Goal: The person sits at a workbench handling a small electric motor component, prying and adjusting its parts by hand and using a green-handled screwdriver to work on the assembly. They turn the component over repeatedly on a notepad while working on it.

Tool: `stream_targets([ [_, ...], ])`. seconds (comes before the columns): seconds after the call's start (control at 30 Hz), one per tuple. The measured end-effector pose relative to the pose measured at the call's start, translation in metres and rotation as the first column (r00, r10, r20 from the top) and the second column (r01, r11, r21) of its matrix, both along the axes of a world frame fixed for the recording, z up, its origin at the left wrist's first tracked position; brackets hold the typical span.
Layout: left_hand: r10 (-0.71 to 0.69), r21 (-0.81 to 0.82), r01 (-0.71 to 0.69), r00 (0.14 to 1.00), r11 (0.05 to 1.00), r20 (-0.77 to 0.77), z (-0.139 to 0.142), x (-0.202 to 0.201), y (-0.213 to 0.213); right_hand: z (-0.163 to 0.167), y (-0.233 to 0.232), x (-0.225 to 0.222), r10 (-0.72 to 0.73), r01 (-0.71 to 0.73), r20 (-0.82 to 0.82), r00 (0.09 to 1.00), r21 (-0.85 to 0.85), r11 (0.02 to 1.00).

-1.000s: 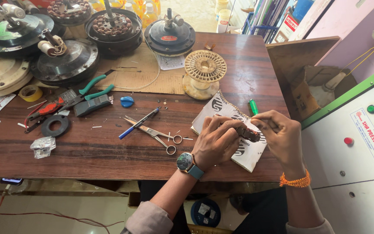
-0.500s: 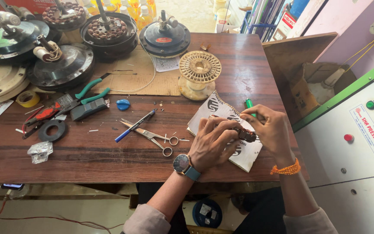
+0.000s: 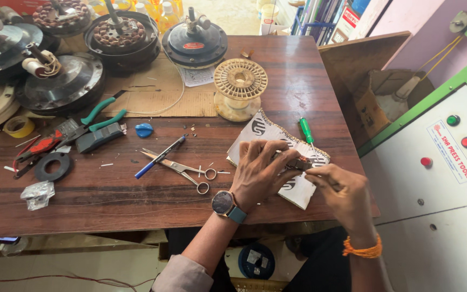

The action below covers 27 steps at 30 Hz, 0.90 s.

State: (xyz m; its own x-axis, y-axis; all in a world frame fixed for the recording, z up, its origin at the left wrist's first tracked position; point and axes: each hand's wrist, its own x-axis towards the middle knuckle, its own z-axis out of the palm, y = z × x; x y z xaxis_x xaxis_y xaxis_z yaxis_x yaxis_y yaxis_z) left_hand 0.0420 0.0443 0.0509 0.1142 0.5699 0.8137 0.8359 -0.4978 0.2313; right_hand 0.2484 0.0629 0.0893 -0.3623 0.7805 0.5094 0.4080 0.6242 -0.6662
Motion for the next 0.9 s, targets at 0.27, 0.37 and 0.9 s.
stream_targets([
  [0.27, 0.010, 0.009, -0.010, 0.999, 1.000, 0.031, 0.006, -0.001, -0.013, -0.021, -0.011, -0.010, -0.061, 0.059, -0.100, 0.993, -0.026, 0.998],
  [0.37, 0.024, 0.011, -0.024, 0.999, 1.000, 0.031, 0.006, -0.004, -0.013, -0.022, -0.012, -0.011, -0.147, 0.136, -0.096, 0.984, -0.115, 0.984],
  [0.9, -0.131, 0.043, 0.147, 0.957, 0.988, -0.259, -0.001, 0.018, -0.019, -0.041, -0.043, 0.004, -0.110, 0.111, -0.031, 0.993, 0.024, 0.994],
])
